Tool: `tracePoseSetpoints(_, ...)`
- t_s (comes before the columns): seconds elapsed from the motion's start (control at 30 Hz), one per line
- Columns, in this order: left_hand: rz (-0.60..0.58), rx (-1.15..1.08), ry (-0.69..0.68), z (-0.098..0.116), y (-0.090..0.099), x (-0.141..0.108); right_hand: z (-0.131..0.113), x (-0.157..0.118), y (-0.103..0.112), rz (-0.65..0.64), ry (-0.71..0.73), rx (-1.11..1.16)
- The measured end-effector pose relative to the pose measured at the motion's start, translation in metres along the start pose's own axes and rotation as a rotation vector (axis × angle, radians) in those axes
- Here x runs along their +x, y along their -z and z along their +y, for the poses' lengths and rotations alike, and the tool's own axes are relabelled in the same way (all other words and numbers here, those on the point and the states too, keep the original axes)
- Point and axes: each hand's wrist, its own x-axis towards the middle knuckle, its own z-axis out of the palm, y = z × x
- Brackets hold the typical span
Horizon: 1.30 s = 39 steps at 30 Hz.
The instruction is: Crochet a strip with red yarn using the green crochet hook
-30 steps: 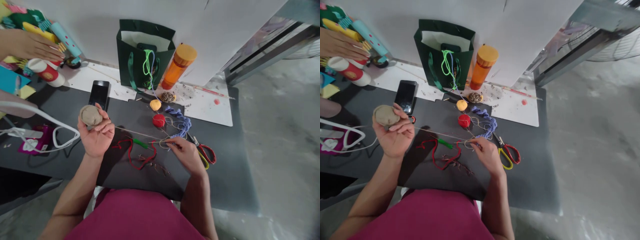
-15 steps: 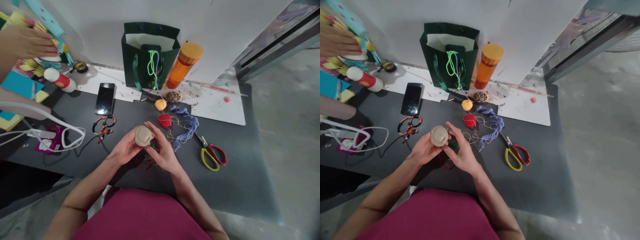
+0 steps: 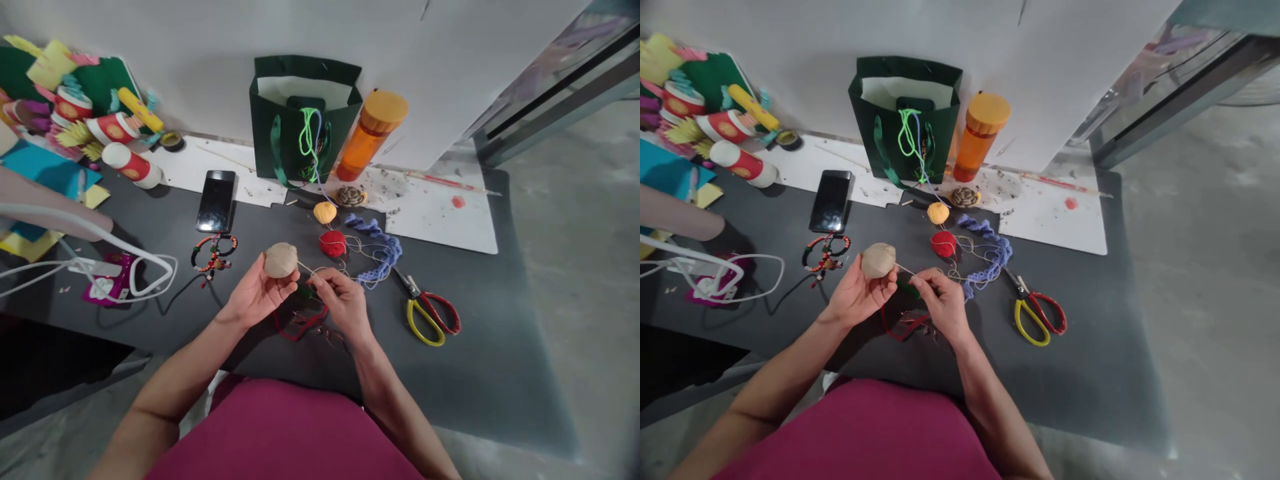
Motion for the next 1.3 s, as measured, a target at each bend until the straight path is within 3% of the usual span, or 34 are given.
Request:
tracePoseSetpoints(0.2,-0.182,0.118,0.055,-0.006,0.004,-0.004,0.004,0.004,-0.004,0.092,-0.007,0.234)
tracePoseSetpoints(0.33,-0.296,0.247,-0.037,-0.013,0.003,-0.006,0.005,0.004,-0.007,0.049,-0.015,0.051)
tracePoseSetpoints(0.47,-0.244,0.322,-0.243,-0.01,0.0,-0.006,0.004,-0.001,-0.013,-0.082,0.09,-0.186)
tracePoseSetpoints(0.67,-0.162,0.376,-0.335,-0.006,0.002,-0.003,0.007,-0.005,-0.015,-0.161,0.228,-0.433)
tracePoseSetpoints(0.87,0.0,0.599,-0.476,-0.004,0.0,-0.002,-0.007,-0.01,-0.005,-0.286,0.467,-0.415)
tracePoseSetpoints(0.97,-0.007,0.716,-0.397,-0.003,0.0,-0.003,-0.021,-0.01,0.004,-0.192,0.449,-0.314)
tracePoseSetpoints(1.13,-0.267,0.631,-0.05,-0.001,0.004,-0.008,-0.022,-0.002,0.01,0.019,0.263,-0.257)
tracePoseSetpoints(1.23,-0.338,0.516,-0.053,0.0,0.006,-0.009,-0.011,-0.002,0.004,-0.028,0.277,-0.301)
tracePoseSetpoints(1.3,-0.307,0.46,-0.152,0.0,0.007,-0.006,-0.005,-0.004,-0.002,-0.108,0.374,-0.366)
